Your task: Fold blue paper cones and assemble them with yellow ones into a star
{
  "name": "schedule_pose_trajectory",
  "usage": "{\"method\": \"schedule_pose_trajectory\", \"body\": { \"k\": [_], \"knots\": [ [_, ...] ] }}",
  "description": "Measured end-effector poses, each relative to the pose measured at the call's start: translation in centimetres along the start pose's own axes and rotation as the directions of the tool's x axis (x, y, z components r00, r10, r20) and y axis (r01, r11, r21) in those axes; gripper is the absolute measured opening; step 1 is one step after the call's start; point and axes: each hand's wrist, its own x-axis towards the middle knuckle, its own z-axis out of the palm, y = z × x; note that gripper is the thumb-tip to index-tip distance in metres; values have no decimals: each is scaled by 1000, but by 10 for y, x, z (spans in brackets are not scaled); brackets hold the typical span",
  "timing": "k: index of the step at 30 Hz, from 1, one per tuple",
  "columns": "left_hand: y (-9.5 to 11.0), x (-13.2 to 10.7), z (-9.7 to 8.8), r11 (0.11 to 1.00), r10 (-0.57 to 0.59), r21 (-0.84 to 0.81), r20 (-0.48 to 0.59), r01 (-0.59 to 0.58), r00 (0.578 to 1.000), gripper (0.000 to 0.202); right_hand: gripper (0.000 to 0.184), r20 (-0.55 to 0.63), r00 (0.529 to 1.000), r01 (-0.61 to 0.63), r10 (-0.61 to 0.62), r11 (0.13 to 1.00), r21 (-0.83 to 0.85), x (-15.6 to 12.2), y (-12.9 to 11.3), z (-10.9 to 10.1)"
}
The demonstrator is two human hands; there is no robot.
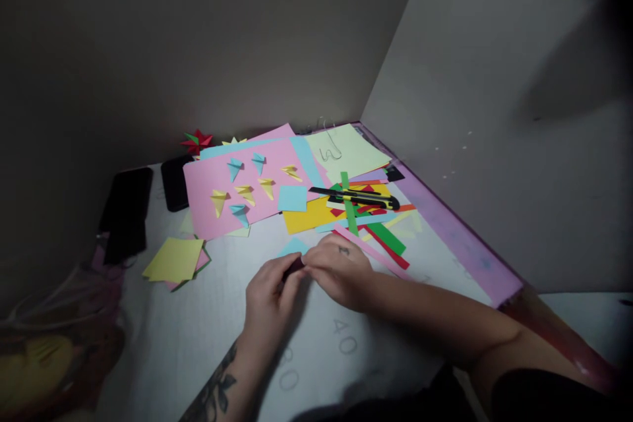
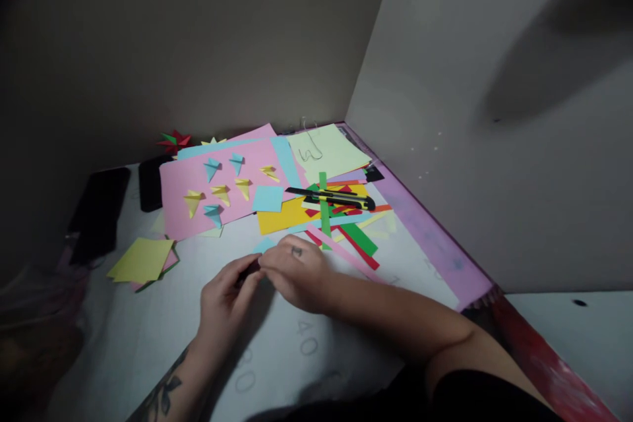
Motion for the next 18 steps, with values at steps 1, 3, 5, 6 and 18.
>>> {"method": "schedule_pose_trajectory", "body": {
  "k": [1, 3, 5, 6, 18],
  "knots": [
    [-2, 0, 1, 999, 25, 47, -4, -24, 1000, 18, 17, -2, 997, -81, 81, 996, 23, 0, 0, 2],
    [-5, -1, 2, 986, 75, 149, -7, -73, 997, 19, 13, 13, 973, -231, 231, 972, 47, 0, -2, 7],
    [-6, -1, 2, 966, 111, 235, -1, -107, 994, 21, 12, 27, 942, -335, 334, 940, 56, -2, -3, 11],
    [-6, 0, 2, 958, 123, 260, 4, -120, 992, 21, 13, 26, 927, -374, 373, 925, 68, -4, -2, 13],
    [-1, 2, 0, 986, 61, 150, 95, -75, 994, 19, 36, 24, 897, -423, 442, 840, 340, -17, 5, 20]
  ]
}}
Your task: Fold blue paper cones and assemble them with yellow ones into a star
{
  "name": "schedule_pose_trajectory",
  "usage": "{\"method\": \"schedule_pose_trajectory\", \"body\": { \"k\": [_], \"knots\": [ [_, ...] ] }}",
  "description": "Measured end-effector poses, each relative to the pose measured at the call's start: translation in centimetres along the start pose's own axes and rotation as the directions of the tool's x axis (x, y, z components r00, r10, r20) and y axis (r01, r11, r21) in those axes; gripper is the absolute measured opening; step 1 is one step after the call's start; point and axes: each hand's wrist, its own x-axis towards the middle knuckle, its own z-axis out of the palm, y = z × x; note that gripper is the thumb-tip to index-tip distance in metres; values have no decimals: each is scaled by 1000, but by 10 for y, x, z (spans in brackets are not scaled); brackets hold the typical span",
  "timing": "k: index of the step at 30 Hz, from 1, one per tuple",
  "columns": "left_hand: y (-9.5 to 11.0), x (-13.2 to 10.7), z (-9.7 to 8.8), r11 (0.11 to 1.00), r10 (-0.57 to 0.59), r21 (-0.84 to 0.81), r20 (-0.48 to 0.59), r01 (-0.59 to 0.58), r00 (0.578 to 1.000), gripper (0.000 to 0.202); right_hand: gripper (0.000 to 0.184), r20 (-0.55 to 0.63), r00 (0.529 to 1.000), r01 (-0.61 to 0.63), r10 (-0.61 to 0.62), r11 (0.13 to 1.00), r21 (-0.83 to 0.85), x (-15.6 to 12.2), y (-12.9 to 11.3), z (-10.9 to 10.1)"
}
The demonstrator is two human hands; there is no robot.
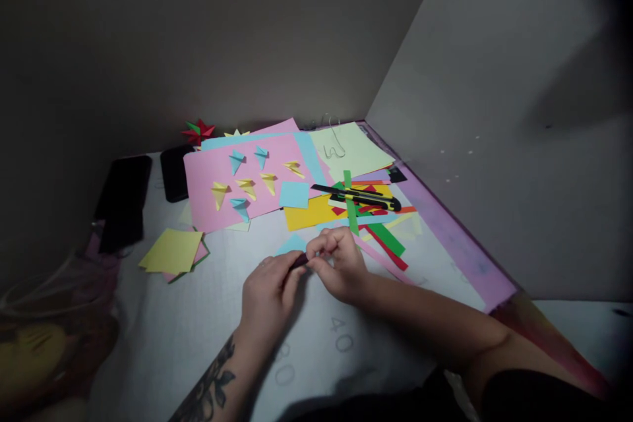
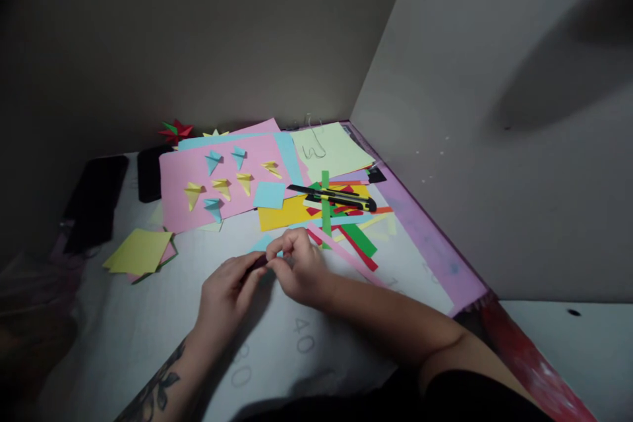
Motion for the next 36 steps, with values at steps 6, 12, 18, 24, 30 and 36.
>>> {"method": "schedule_pose_trajectory", "body": {
  "k": [6, 12, 18, 24, 30, 36],
  "knots": [
    [-6, -1, 1, 994, -94, -64, -14, 92, 996, 20, 34, 27, 999, 18, -20, 999, 50, 7, 1, -7],
    [-7, 0, -1, 974, -199, -125, -74, 189, 977, 20, 27, -36, 981, 193, -191, 981, 28, 25, -12, -26],
    [11, -1, -7, 980, -101, -175, -48, 91, 994, 15, 10, 203, 924, 356, -325, 923, -144, 20, -33, -29],
    [15, 1, -10, 975, -41, -218, -33, 33, 999, 15, 15, 156, 921, 384, -356, 896, -224, 14, -37, -25],
    [13, -2, -8, 992, 28, -120, -74, -37, 997, 16, 10, 146, 936, 348, -321, 912, -220, 13, -36, -20],
    [10, -2, -4, 991, 130, 48, -160, -123, 979, 25, 8, 96, 994, 72, -58, 987, -144, 9, -37, -12]
  ]
}}
